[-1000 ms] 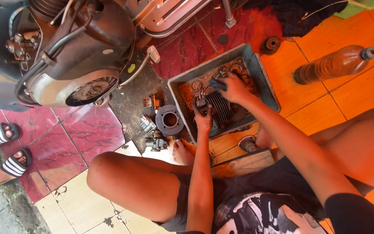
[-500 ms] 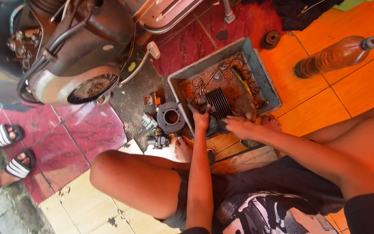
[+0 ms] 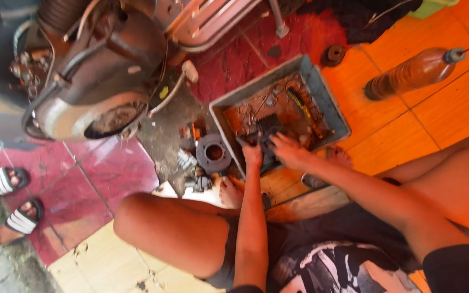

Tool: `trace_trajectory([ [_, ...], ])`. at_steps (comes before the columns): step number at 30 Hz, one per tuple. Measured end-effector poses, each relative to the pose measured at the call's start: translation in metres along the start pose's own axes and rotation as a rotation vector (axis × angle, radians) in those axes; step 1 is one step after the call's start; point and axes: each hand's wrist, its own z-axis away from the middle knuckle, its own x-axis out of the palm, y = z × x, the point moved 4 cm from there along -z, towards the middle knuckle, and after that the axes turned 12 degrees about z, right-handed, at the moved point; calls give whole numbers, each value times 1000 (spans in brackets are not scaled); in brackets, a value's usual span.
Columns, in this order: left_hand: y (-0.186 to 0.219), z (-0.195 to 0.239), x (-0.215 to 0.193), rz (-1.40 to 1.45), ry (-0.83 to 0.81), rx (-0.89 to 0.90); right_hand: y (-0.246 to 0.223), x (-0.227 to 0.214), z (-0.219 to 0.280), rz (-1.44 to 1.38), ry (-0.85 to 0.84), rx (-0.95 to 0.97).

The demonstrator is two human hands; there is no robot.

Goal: The person sits on the floor and scrubs a metal engine cylinder with a yellow brush, then wipes it with a dark cloth. They also handle and wipe other small engine components, including rings and a piston, which are placed in a grey plastic tray.

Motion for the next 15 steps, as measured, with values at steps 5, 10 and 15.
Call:
trace_trajectory([
  [5,-91,-34,22,-46,20,-75,55,-89,21,-637,-185,137],
  [10,-77,-27,57,-171,147,-101,114,-21,24,-868,86,522],
  [15,-122,-62,63,-61,245,-139,123,56,29,-864,333,861],
])
